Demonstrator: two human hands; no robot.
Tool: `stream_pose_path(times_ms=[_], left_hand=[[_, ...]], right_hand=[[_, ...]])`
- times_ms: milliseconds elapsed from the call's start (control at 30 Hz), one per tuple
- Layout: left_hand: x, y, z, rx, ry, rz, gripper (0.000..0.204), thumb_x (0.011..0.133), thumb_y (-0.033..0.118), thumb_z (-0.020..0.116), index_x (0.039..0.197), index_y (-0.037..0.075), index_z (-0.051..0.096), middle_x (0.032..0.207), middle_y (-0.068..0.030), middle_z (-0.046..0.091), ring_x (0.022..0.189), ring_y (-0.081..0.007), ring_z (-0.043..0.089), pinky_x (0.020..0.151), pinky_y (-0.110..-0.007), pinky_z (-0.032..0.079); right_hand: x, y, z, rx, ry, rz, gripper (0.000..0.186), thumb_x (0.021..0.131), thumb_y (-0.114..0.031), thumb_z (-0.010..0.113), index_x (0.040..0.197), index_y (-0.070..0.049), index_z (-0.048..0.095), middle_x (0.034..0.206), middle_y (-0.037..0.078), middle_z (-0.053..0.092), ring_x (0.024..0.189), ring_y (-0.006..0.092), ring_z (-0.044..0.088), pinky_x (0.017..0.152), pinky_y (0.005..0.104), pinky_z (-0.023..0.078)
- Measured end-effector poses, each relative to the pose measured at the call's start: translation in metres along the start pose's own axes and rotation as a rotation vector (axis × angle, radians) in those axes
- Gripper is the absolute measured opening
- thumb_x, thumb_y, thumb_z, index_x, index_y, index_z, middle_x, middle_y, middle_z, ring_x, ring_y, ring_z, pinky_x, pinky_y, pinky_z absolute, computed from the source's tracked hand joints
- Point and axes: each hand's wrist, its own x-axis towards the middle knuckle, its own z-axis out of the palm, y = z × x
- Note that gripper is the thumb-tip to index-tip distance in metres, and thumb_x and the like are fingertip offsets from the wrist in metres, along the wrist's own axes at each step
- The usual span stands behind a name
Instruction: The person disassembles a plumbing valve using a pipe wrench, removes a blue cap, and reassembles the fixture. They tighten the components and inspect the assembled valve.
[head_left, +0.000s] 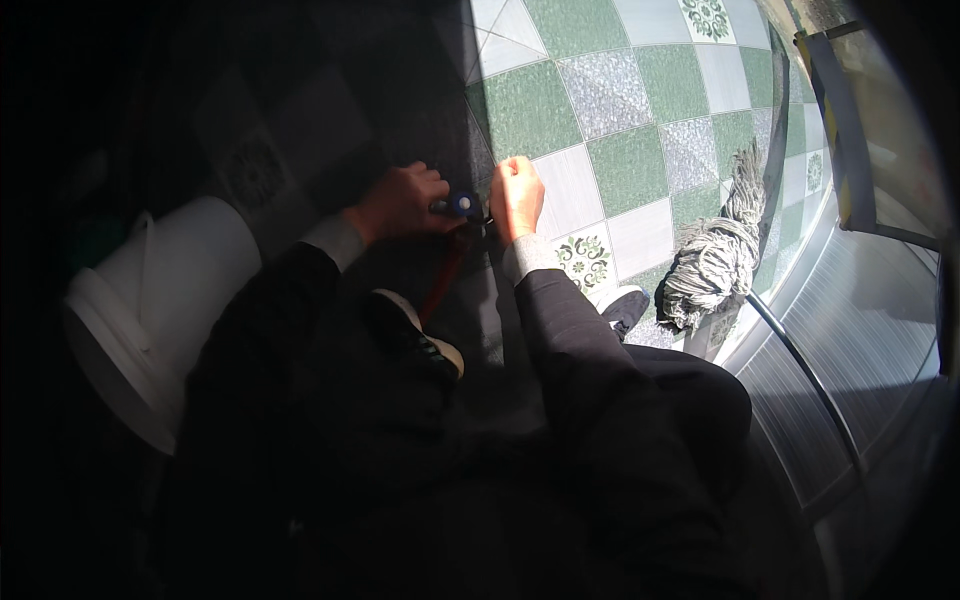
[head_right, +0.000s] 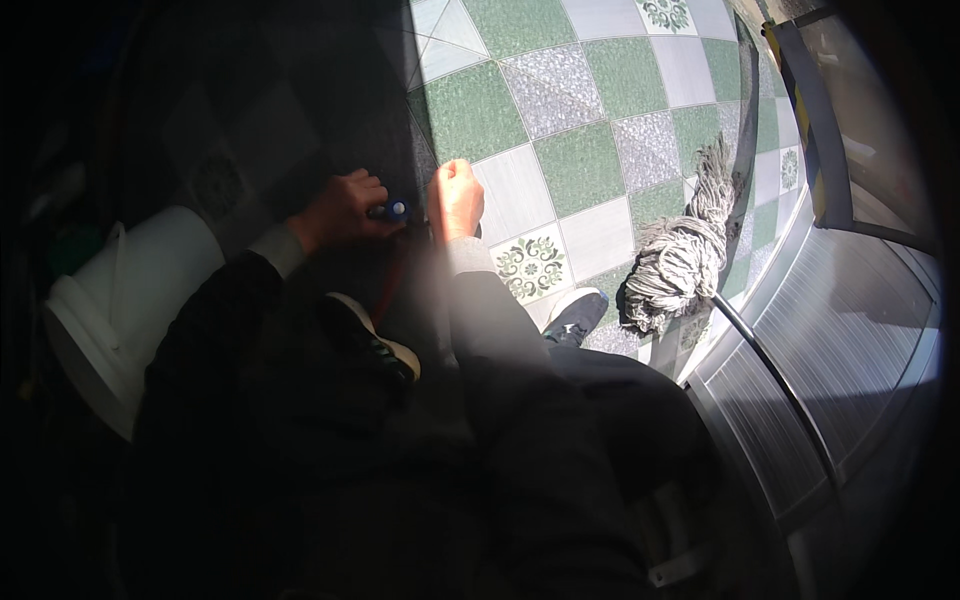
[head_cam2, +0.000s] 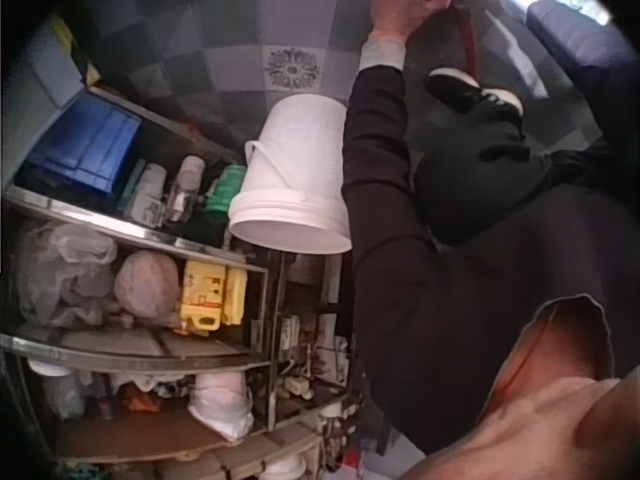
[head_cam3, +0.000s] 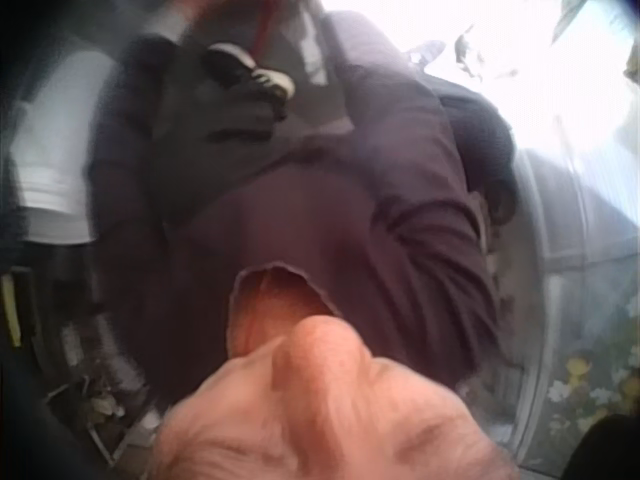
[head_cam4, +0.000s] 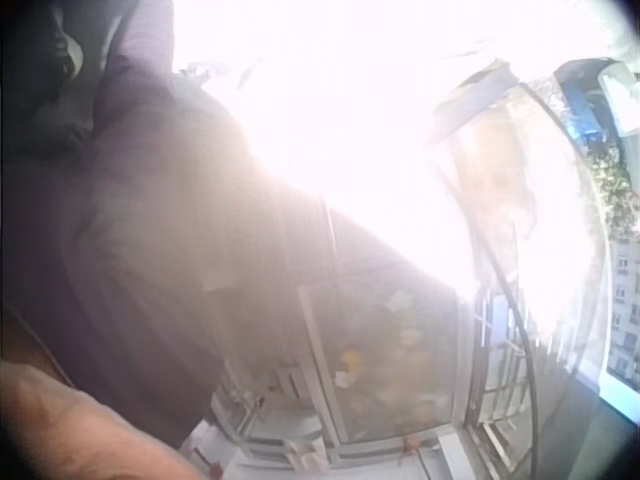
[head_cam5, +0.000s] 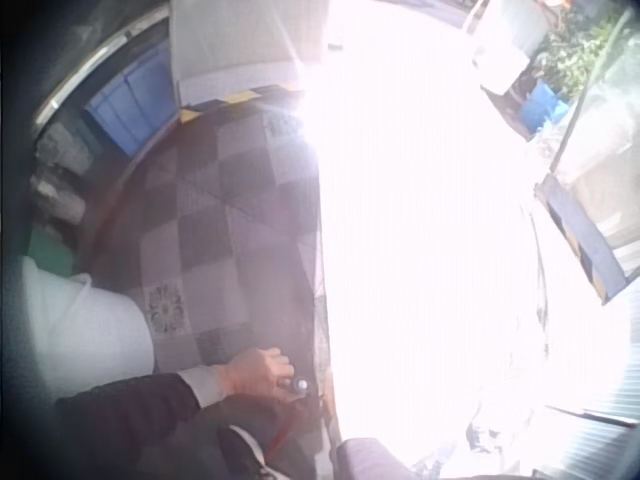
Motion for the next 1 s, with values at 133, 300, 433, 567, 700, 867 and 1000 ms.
stream_pose_path(times_ms=[133, 300, 433, 567, 700, 867, 1000], left_hand=[[0.0, -0.001, -0.001, 0.044, -0.034, -0.015, 0.041, 0.078, 0.042, 0.079, 0.068, 0.009, 0.056, 0.072, -0.0071, 0.057, 0.071, -0.0277, 0.06, 0.062, -0.04, 0.051], [0.003, -0.001, -0.007, 0.048, -0.103, 0.044, 0.04, 0.079, 0.042, 0.078, 0.071, 0.009, 0.058, 0.075, -0.0078, 0.057, 0.074, -0.0282, 0.06, 0.064, -0.04, 0.051], [-0.001, -0.001, -0.012, 0.144, -0.185, 0.095, 0.032, 0.081, 0.039, 0.075, 0.077, 0.011, 0.061, 0.082, -0.0063, 0.058, 0.081, -0.0273, 0.059, 0.065, -0.04, 0.052], [-0.008, 0.007, -0.013, 0.26, -0.091, 0.185, 0.023, 0.073, 0.027, 0.077, 0.081, 0.012, 0.061, 0.086, -0.0042, 0.056, 0.087, -0.0247, 0.057, 0.066, -0.038, 0.051], [-0.012, 0.019, -0.013, 0.323, -0.007, 0.186, 0.023, 0.073, 0.025, 0.073, 0.087, 0.011, 0.06, 0.087, -0.0046, 0.055, 0.088, -0.0244, 0.056, 0.07, -0.037, 0.05], [-0.021, 0.035, -0.01, 0.48, 0.113, 0.19, 0.01, 0.081, 0.018, 0.061, 0.089, 0.012, 0.062, 0.092, -0.0034, 0.057, 0.088, -0.0229, 0.056, 0.075, -0.037, 0.048], [-0.024, 0.04, -0.004, 0.536, 0.154, 0.19, 0.014, 0.082, 0.016, 0.059, 0.094, 0.011, 0.064, 0.103, -0.0052, 0.059, 0.097, -0.0238, 0.055, 0.082, -0.041, 0.047]], right_hand=[[0.0, 0.004, 0.0, -0.02, -0.016, -0.061, 0.025, 0.09, -0.024, 0.049, 0.09, -0.008, 0.069, 0.084, 0.022, 0.07, 0.086, 0.0431, 0.067, 0.076, 0.0495, 0.051], [0.001, 0.01, -0.002, 0.074, -0.051, -0.076, 0.025, 0.09, -0.026, 0.053, 0.09, -0.006, 0.068, 0.081, 0.019, 0.07, 0.081, 0.0371, 0.068, 0.074, 0.0446, 0.051], [-0.01, 0.011, -0.013, 0.107, -0.035, -0.245, 0.022, 0.091, -0.023, 0.054, 0.086, -0.005, 0.066, 0.067, 0.01, 0.066, 0.064, 0.0233, 0.066, 0.065, 0.0367, 0.05], [-0.036, 0.004, -0.029, 0.186, -0.057, -0.264, 0.02, 0.092, -0.019, 0.052, 0.088, -0.005, 0.065, 0.072, 0.01, 0.066, 0.068, 0.0204, 0.064, 0.065, 0.0347, 0.049], [-0.055, -0.003, -0.045, 0.309, -0.151, -0.238, 0.02, 0.093, -0.016, 0.05, 0.095, -0.004, 0.066, 0.08, 0.008, 0.066, 0.074, 0.0182, 0.063, 0.071, 0.0322, 0.049], [-0.043, 0.001, -0.079, 0.182, -0.551, -0.204, 0.024, 0.097, -0.021, 0.049, 0.102, -0.004, 0.066, 0.099, 0.007, 0.068, 0.092, 0.0172, 0.063, 0.085, 0.0314, 0.048], [-0.02, 0.004, -0.096, 0.131, -0.927, 0.242, 0.031, 0.099, -0.034, 0.052, 0.117, -0.009, 0.059, 0.109, 0.006, 0.061, 0.094, 0.0212, 0.063, 0.075, 0.0388, 0.057]])
